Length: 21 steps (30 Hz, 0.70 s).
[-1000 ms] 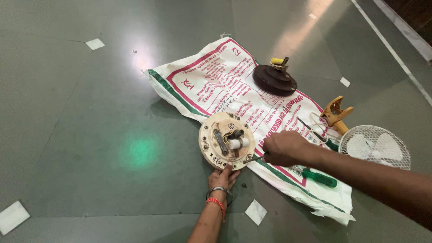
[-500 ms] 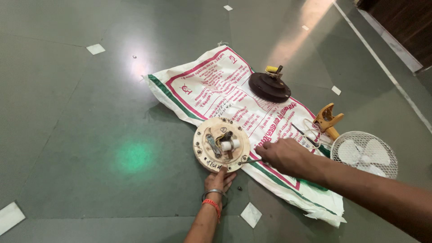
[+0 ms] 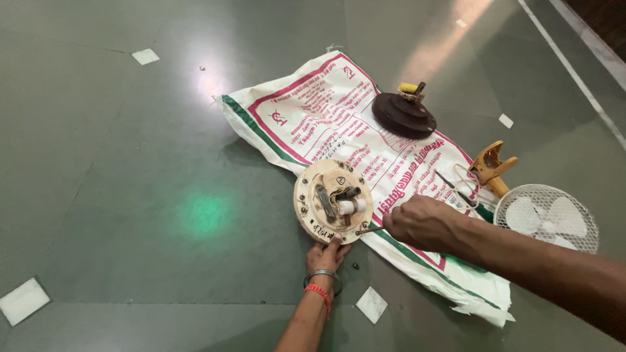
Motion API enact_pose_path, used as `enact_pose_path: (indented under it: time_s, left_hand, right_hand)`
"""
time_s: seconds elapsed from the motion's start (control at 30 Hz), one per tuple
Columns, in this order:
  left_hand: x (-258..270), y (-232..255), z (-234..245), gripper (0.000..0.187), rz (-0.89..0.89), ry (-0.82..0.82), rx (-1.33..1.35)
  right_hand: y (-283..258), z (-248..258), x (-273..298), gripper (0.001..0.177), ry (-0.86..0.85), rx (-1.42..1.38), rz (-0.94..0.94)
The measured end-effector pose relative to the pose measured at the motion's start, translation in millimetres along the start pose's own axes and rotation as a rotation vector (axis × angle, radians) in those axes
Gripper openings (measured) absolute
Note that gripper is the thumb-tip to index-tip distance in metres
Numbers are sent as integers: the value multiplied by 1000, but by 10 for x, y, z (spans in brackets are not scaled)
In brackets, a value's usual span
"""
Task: The person uses a screwdriver to tighten screws on the backplate of an electric fan motor assembly. They then pick up the fan's base and use pliers to adjust a wire or component on it.
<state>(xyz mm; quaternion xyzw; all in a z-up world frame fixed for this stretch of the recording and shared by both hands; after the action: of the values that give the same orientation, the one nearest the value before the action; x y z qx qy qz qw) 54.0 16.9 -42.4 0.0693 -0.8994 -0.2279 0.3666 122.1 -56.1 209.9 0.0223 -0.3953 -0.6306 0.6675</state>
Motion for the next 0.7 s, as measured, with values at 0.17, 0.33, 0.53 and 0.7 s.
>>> enact_pose_path:
  time_s: [0.17, 0.33, 0.53, 0.7]
  left_hand:
    - [101, 78, -34, 37, -29, 9, -21]
    - [108, 121, -62, 37, -55, 10, -21]
    - [6, 19, -22, 33, -6, -15, -19]
    - [-205, -172, 115, 35, 36, -34, -16]
  right_hand:
    - [173, -74, 162, 19, -70, -328, -216]
    - [277, -198, 253, 28, -202, -671, -428]
    - [202, -481, 330, 39, -378, -770, -521]
    - [7, -981, 557, 38, -343, -921, -643]
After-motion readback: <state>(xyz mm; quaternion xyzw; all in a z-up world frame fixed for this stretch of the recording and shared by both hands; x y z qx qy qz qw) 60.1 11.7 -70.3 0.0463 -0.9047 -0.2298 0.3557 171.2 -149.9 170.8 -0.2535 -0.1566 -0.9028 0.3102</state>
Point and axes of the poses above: each hand's wrist, its own x-axis away from the middle knuckle, its own z-axis out of the back of the hand, y = z × x, the point moved 8 cm from there along -x, towards the middle knuckle, and after that the axes turned 13 degrees about x, right-handed, at the moved point
